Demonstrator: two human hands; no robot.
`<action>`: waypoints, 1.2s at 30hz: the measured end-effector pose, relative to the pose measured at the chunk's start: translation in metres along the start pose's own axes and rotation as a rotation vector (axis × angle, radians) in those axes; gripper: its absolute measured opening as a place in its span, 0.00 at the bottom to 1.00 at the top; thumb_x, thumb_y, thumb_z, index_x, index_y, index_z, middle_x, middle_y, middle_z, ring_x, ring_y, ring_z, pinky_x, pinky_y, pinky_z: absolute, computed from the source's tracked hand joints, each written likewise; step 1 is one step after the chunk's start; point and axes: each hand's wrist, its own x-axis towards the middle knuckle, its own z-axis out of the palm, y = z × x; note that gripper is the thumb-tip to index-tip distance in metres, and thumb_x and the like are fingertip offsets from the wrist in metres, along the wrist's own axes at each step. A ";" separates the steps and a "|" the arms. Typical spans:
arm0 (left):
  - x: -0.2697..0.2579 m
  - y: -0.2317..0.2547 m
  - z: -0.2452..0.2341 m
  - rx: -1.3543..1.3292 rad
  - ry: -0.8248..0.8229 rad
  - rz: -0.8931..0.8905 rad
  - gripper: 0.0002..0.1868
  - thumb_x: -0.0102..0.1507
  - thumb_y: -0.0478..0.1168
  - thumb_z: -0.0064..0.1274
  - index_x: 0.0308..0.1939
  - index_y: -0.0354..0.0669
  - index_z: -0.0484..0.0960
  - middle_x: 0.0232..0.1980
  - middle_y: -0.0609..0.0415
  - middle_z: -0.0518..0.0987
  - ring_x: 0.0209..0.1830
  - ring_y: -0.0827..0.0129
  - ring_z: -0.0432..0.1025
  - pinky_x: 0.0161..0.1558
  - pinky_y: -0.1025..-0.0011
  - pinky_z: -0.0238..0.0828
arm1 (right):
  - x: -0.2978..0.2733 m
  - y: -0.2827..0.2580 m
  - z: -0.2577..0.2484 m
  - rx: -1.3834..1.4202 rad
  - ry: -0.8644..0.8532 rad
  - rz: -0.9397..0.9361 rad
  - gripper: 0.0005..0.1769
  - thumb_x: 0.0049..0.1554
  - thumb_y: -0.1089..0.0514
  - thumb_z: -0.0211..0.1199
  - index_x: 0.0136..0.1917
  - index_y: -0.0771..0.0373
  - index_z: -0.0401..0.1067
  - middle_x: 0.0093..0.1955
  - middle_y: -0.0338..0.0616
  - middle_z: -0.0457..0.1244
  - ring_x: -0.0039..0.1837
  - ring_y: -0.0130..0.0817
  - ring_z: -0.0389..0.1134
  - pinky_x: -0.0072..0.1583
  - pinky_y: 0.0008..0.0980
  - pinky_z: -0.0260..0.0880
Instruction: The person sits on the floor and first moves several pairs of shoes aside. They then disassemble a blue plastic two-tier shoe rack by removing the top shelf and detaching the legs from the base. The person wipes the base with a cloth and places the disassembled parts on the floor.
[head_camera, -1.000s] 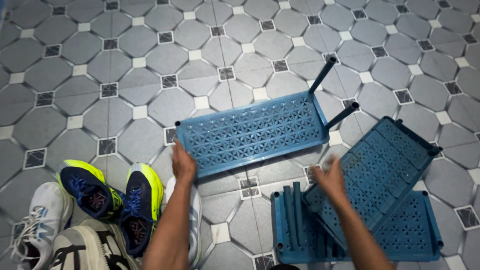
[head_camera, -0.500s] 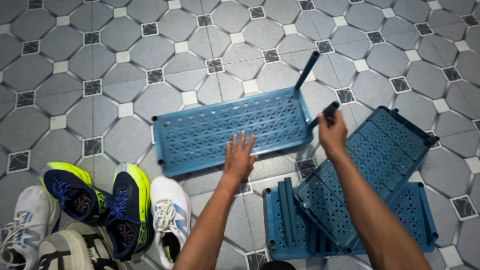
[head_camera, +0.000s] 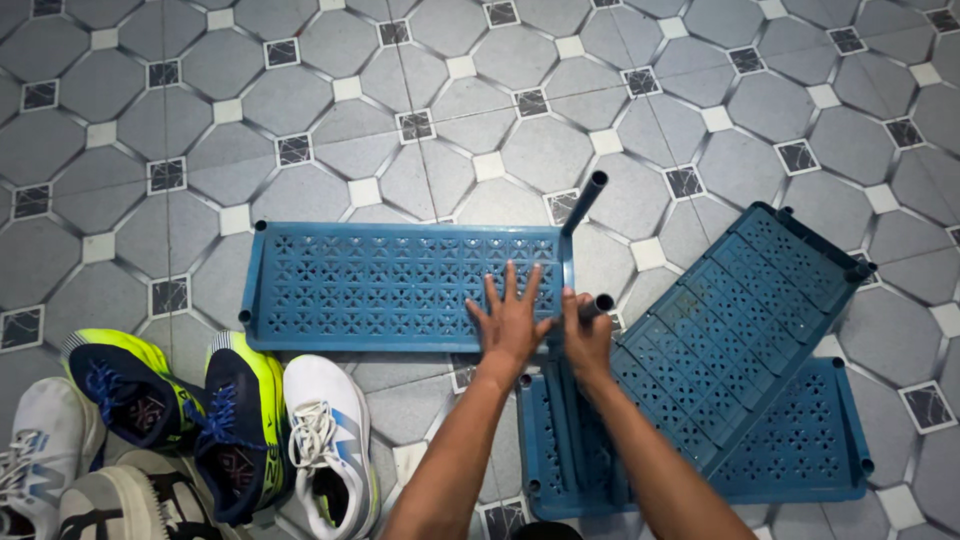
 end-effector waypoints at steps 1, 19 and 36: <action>0.000 0.004 -0.003 -0.015 -0.069 -0.042 0.54 0.57 0.54 0.66 0.80 0.76 0.46 0.85 0.51 0.35 0.82 0.35 0.31 0.66 0.17 0.30 | 0.000 0.001 0.004 0.011 0.016 0.040 0.27 0.65 0.41 0.58 0.33 0.62 0.66 0.30 0.33 0.57 0.34 0.22 0.57 0.38 0.31 0.60; 0.005 0.011 -0.005 0.015 -0.126 -0.079 0.58 0.54 0.58 0.69 0.79 0.85 0.45 0.86 0.54 0.29 0.83 0.34 0.24 0.65 0.14 0.26 | 0.064 0.060 -0.023 -0.137 -0.535 -0.241 0.15 0.57 0.58 0.59 0.31 0.68 0.74 0.27 0.40 0.65 0.32 0.26 0.63 0.37 0.30 0.63; 0.011 0.017 -0.015 -0.040 -0.142 -0.128 0.59 0.52 0.58 0.71 0.78 0.88 0.46 0.86 0.57 0.29 0.83 0.39 0.23 0.68 0.18 0.23 | 0.039 0.015 -0.003 0.035 -0.133 -0.200 0.25 0.64 0.52 0.61 0.27 0.65 0.66 0.27 0.37 0.57 0.32 0.26 0.55 0.36 0.31 0.54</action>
